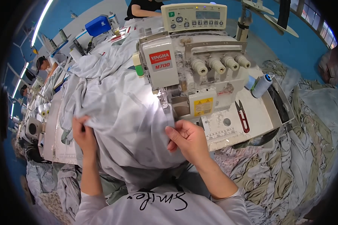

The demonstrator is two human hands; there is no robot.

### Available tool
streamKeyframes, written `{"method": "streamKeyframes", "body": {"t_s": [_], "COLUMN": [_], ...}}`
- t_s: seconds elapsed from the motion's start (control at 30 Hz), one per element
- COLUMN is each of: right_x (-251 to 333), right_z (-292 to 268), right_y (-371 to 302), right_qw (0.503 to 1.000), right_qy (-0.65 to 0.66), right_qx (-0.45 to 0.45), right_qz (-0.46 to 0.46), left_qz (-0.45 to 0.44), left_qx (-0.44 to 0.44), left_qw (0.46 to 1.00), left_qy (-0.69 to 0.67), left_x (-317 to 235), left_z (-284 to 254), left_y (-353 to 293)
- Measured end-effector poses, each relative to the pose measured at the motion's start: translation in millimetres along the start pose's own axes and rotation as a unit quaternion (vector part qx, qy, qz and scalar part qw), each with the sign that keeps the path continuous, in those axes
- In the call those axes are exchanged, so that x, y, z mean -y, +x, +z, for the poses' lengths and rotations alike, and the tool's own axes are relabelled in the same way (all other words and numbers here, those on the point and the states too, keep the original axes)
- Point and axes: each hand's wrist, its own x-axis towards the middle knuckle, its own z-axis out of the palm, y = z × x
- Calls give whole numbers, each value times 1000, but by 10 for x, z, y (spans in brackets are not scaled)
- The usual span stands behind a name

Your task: Sewing the edges of fabric pieces together using an industrial overlock sewing machine.

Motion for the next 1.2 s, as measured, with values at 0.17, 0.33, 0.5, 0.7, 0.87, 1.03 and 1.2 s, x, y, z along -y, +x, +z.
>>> {"method": "streamKeyframes", "body": {"t_s": [0.17, 0.33, 0.5, 0.7, 0.87, 1.03, 1.2], "right_x": [1, 3, 18, -1, -13, -8, -20], "right_z": [11, -14, 8, -38, -3, -23, -22], "right_y": [6, 13, -1, 17, 13, 14, 29], "right_qw": [1000, 1000, 999, 1000, 1000, 1000, 1000], "right_qy": [11, 18, 23, 20, 6, 21, 12], "right_qx": [9, 14, 27, -5, 18, 7, 25], "right_qz": [-9, -13, -10, -6, 20, -9, -12], "left_qz": [98, 152, 166, 91, -131, 63, 56], "left_qx": [-98, -115, -130, 327, 483, 2, -119], "left_qw": [990, 981, 977, 928, 865, 998, 991], "left_qy": [-6, -37, -1, -151, -32, -3, -19], "left_x": [-141, -294, -196, -106, -43, 115, -77], "left_z": [25, 82, 10, -117, -121, -2, -96], "left_y": [834, 1503, 1929, 1129, -290, 1, 755]}}
